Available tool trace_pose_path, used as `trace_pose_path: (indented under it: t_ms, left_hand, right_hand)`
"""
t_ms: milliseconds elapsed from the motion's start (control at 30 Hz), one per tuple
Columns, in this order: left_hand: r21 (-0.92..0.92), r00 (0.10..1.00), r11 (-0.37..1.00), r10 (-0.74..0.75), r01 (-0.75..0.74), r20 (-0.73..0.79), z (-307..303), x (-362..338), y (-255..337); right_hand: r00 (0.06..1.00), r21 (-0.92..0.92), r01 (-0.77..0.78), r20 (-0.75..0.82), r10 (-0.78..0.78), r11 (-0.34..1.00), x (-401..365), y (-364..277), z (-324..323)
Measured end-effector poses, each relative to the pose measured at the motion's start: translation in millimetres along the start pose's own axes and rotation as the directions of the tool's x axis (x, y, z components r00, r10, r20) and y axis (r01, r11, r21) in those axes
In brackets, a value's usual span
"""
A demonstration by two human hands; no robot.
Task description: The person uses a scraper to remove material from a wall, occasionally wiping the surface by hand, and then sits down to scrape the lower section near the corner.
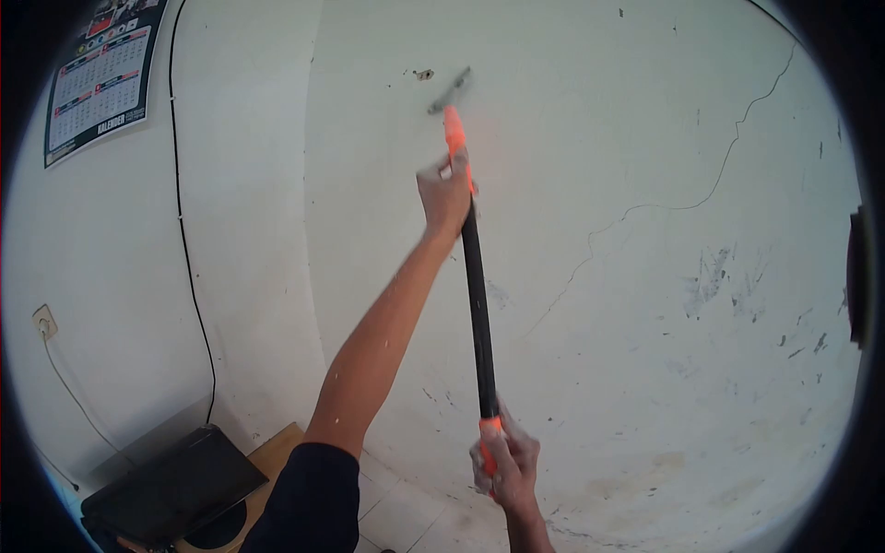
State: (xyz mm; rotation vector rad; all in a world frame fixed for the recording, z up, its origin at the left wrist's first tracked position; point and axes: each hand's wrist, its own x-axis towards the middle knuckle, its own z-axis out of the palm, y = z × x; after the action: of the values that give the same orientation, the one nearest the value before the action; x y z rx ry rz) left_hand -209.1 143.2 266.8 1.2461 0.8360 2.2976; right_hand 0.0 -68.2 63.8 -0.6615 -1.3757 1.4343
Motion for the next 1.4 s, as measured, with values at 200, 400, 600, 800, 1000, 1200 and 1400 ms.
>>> trace_pose_path:
  t_ms: [200,400,600,800,1000,1200,1400]
  left_hand:
    - [0.047,0.999,0.999,0.007,-0.005,-0.034,0,-12,-26]
    - [-0.06,0.999,0.998,-0.027,0.024,-0.042,6,31,12]
    - [-0.029,1.0,0.999,-0.029,0.029,0.006,18,-57,-26]
    - [-0.089,0.988,0.989,-0.113,0.122,0.108,62,-138,-33]
    - [-0.021,0.996,1.0,0.015,-0.013,0.088,77,-84,-5]
    - [-0.103,0.999,0.994,-0.036,0.04,0.04,73,-49,25]
    - [0.055,0.995,0.998,-0.002,-0.004,0.098,62,-129,-13]
  right_hand:
    - [0.998,-0.034,-0.009,-0.055,0.008,0.999,-24,13,-14]
    - [0.997,-0.047,0.081,0.006,-0.081,0.996,23,-21,-1]
    - [0.996,0.045,-0.075,-0.035,0.076,0.996,-35,31,-54]
    - [0.994,0.039,0.008,-0.11,-0.004,0.999,-105,58,-103]
    - [0.992,0.048,0.108,-0.075,-0.104,0.993,-65,12,-85]
    - [0.999,0.059,0.007,-0.053,-0.004,0.998,-46,-19,-51]
    - [0.992,0.111,-0.063,-0.099,0.074,0.992,-100,59,-86]
